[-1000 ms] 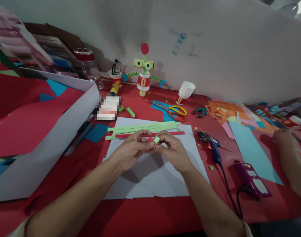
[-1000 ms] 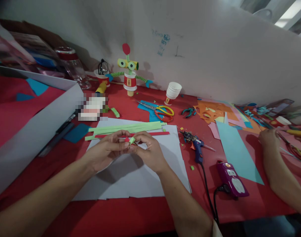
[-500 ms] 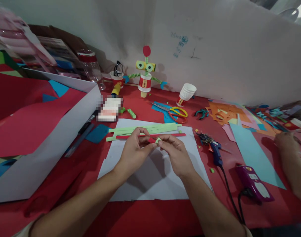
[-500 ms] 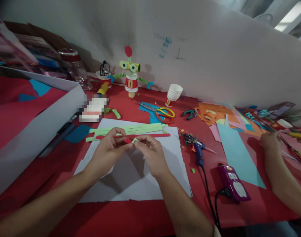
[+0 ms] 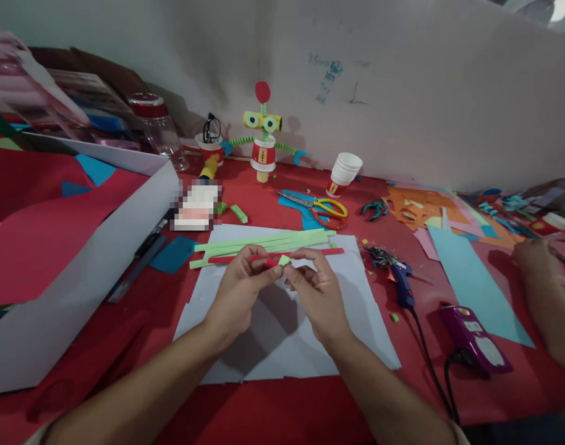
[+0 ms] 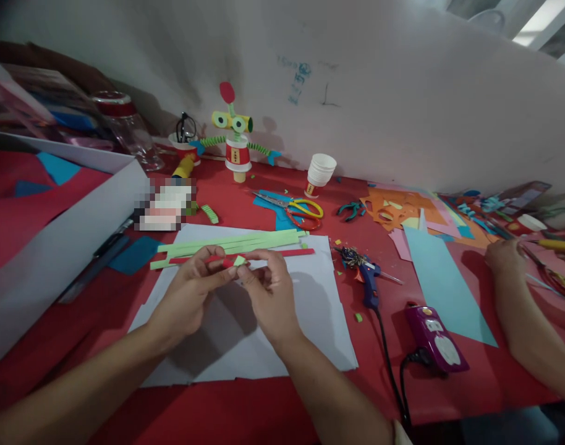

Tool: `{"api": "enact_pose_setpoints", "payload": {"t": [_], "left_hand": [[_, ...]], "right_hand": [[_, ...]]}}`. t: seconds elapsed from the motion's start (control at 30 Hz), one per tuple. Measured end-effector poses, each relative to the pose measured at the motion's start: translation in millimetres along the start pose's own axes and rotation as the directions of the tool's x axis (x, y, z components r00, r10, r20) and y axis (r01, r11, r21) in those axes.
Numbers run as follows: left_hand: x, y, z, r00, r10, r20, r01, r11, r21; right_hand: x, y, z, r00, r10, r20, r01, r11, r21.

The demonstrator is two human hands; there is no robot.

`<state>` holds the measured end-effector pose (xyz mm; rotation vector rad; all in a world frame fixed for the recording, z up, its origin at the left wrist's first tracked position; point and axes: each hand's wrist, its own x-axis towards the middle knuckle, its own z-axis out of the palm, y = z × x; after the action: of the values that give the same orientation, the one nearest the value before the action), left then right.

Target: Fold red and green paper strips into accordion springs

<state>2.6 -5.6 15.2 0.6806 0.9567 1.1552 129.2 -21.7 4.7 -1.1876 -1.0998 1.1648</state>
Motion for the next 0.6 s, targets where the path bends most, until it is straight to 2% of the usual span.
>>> {"api": "enact_pose_setpoints", "payload": {"t": [0.13, 0.4, 0.6], "left_hand": [[-1, 2, 0.6, 1.0, -0.019, -0.008, 0.018, 0.998, -0.053], [5, -1, -6.0, 0.996, -0.035, 0.077, 0.036, 0.999, -0.018], [6, 2, -7.4, 0.989, -0.001, 0.15, -0.003, 1.0, 0.025]], "right_hand": [[3, 2, -1, 0.999, 0.022, 0.034, -0.023, 0.999, 0.028], [9, 2, -4, 0.998, 0.026, 0.063, -0.028, 0.999, 0.042], [11, -1, -7, 0.997, 0.01, 0.074, -0.013, 0.999, 0.035]]}}
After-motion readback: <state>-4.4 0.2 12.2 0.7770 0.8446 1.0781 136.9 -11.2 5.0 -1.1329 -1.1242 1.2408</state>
